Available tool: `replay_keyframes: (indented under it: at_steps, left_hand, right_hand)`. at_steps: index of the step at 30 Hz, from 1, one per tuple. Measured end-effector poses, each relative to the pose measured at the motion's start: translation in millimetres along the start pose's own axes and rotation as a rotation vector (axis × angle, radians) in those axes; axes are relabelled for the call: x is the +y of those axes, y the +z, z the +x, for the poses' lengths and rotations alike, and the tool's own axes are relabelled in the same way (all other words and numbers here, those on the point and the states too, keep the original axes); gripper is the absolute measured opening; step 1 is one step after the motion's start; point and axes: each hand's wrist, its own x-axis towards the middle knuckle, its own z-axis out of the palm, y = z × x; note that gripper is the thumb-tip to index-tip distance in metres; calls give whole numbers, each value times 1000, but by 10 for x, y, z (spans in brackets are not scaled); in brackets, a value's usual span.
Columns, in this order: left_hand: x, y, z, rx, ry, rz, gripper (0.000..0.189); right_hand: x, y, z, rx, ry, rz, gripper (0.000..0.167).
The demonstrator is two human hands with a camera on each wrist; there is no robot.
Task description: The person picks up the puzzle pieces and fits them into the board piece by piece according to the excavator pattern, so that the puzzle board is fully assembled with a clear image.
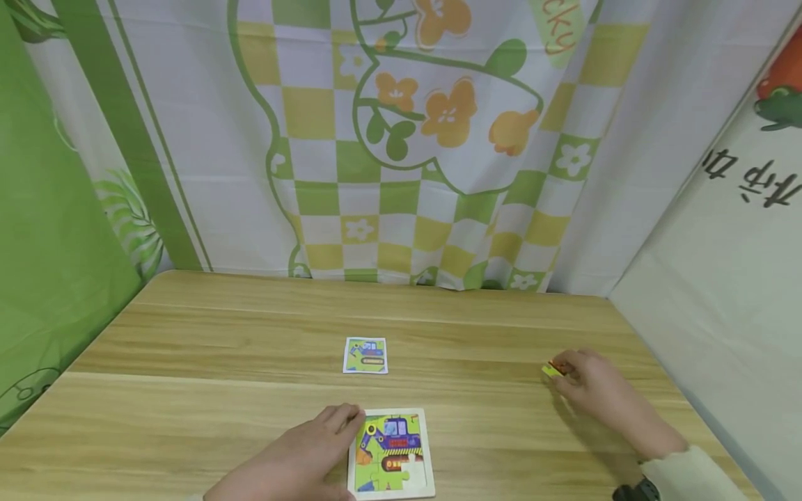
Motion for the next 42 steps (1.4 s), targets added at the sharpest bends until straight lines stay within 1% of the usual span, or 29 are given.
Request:
replay_keyframes:
  at_steps: [4,15,17,21,23,26,31,33,38,41,42]
  left_hand:
    - [1,1,-3,4,1,6,109]
    - [7,2,-2,11,-6,22,108]
    - [13,-1,1,15,-9,22,108]
    - [17,1,8,16,-13,18,107]
    - [16,2,10,15,-13,14,107]
    - [11,3,5,16,-10,13,107]
    - [4,6,-1,17,-5,12,107]
    - [4,7,1,13,-3,8,106]
    - [4,10,7,6,-4,6,105]
    - [4,13,0,2,-12,-6,104]
    - [5,15,-3,1,-13,-10,104]
  right_hand:
    - [-72,3,6,-8,-11,7,21]
    - [-320,78,-35,-13,-93,30,21]
    - [-373,99,-50,1,-129,24,21]
    - [-477,149,-72,61,-253,14,22]
    - [-534,167,-87,70,-295,3,23]
    - [-627,180,-110,49,-328,-2,23]
    - [-777,209,-148,34,-441,8,26]
    - [-848,219,-172,19,-464,6,25]
    - [-1059,221,-225,-95,-423,20,21]
    - [-1170,231,-248,-134,-439,32,20]
    - [-1199,239,-259,-135,-457,34,21]
